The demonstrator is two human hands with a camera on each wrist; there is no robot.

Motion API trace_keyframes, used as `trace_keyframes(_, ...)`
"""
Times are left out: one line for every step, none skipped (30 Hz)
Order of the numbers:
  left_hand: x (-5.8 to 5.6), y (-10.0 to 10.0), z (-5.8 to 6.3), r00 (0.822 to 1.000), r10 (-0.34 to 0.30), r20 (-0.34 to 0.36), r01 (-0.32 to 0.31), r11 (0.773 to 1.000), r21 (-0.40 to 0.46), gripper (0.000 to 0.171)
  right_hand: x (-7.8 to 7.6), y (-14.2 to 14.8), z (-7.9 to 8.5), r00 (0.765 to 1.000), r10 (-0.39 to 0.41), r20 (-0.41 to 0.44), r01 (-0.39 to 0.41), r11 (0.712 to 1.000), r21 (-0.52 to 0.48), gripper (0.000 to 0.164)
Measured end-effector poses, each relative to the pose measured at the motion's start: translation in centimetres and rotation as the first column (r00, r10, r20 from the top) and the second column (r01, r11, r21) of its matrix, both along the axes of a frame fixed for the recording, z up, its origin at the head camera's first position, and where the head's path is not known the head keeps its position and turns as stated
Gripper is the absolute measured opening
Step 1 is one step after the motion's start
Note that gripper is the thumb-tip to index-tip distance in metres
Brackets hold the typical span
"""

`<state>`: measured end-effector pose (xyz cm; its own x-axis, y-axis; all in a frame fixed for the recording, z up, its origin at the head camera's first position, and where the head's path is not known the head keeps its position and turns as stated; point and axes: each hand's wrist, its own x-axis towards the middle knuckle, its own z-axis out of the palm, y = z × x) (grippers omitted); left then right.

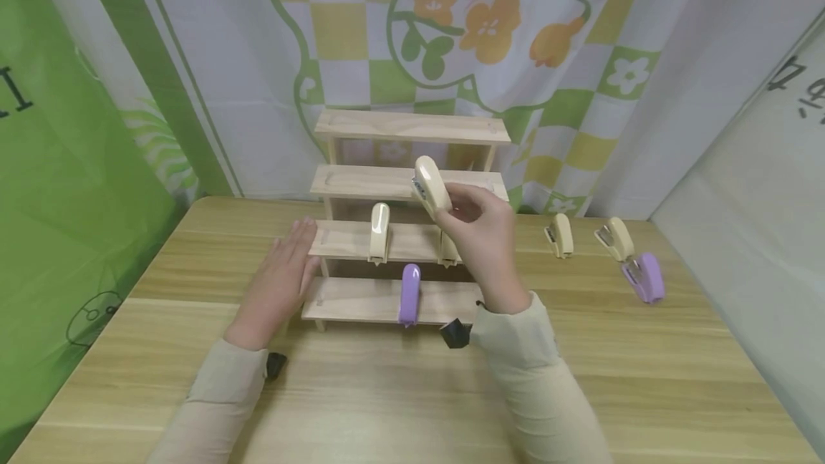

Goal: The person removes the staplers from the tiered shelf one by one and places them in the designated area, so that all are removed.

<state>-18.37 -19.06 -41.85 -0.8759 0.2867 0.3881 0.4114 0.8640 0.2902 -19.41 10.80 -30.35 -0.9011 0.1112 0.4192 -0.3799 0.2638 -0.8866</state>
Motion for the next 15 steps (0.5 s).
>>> trace_keyframes(0.0, 0.0, 0.0, 1.000, 0.000, -0.003, 0.000, 1.000, -0.001, 0.060, 0.1, 0.2, -0.1, 1.000, -0.007, -0.008, 0.007, 1.000, 0.004, 0.033)
trace_keyframes(0.0, 0.0, 0.0, 1.000, 0.000, -0.006, 0.000, 1.000, -0.001, 0.060, 0.2, 0.5, -0.2, 1.000, -0.019, -0.020, 0.019, 1.000, 0.013, 0.032)
trace_keyframes(0.0, 0.0, -0.1, 1.000, 0.000, -0.009, 0.000, 1.000, -0.001, 0.060, 0.3, 0.7, -0.4, 0.999, -0.030, -0.030, 0.030, 0.999, 0.019, 0.032)
trace_keyframes(0.0, -0.1, -0.1, 1.000, 0.000, -0.012, 0.000, 1.000, 0.000, 0.060, 0.4, 1.0, -0.5, 0.998, -0.039, -0.040, 0.040, 0.999, 0.023, 0.032)
trace_keyframes(0.0, -0.1, -0.1, 1.000, -0.002, -0.015, 0.002, 1.000, 0.000, 0.060, 0.5, 1.2, -0.6, 0.998, -0.047, -0.051, 0.049, 0.998, 0.028, 0.032)
trace_keyframes(0.1, -0.1, -0.1, 1.000, -0.002, -0.017, 0.002, 1.000, 0.002, 0.060, 0.6, 1.5, -0.7, 0.996, -0.057, -0.062, 0.059, 0.998, 0.032, 0.032)
trace_keyframes(0.1, -0.1, -0.1, 1.000, -0.003, -0.018, 0.003, 1.000, 0.001, 0.060, 0.7, 1.7, -0.8, 0.996, -0.065, -0.068, 0.067, 0.997, 0.028, 0.031)
trace_keyframes(0.1, -0.1, -0.1, 1.000, -0.003, -0.017, 0.003, 1.000, 0.000, 0.060, 0.8, 1.9, -0.9, 0.995, -0.072, -0.069, 0.074, 0.997, 0.019, 0.031)
trace_keyframes(0.1, -0.1, 0.0, 1.000, -0.004, -0.016, 0.004, 1.000, -0.001, 0.060, 0.9, 2.2, -1.0, 0.995, -0.077, -0.070, 0.077, 0.997, 0.009, 0.031)
trace_keyframes(0.1, -0.1, 0.0, 1.000, -0.004, -0.015, 0.004, 1.000, -0.002, 0.060, 1.0, 2.4, -1.1, 0.994, -0.084, -0.072, 0.084, 0.996, 0.005, 0.030)
trace_keyframes(0.1, 0.0, 0.0, 1.000, -0.005, -0.014, 0.005, 1.000, -0.002, 0.060, 1.1, 2.6, -1.1, 0.993, -0.092, -0.072, 0.092, 0.996, 0.003, 0.030)
trace_keyframes(0.1, 0.0, 0.0, 1.000, -0.005, -0.010, 0.005, 1.000, -0.002, 0.060, 1.2, 2.8, -1.2, 0.993, -0.097, -0.070, 0.098, 0.995, -0.002, 0.030)
trace_keyframes(0.1, 0.0, 0.0, 1.000, -0.005, -0.009, 0.005, 1.000, -0.004, 0.060, 1.3, 3.1, -1.3, 0.992, -0.105, -0.069, 0.105, 0.994, 0.001, 0.030)
trace_keyframes(0.1, 0.0, 0.1, 1.000, -0.005, -0.006, 0.005, 1.000, -0.002, 0.060, 1.3, 3.3, -1.3, 0.991, -0.109, -0.072, 0.110, 0.994, 0.009, 0.030)
trace_keyframes(0.1, 0.0, 0.1, 1.000, -0.006, -0.003, 0.006, 1.000, 0.001, 0.060, 1.4, 3.5, -1.4, 0.991, -0.113, -0.077, 0.115, 0.993, 0.022, 0.030)
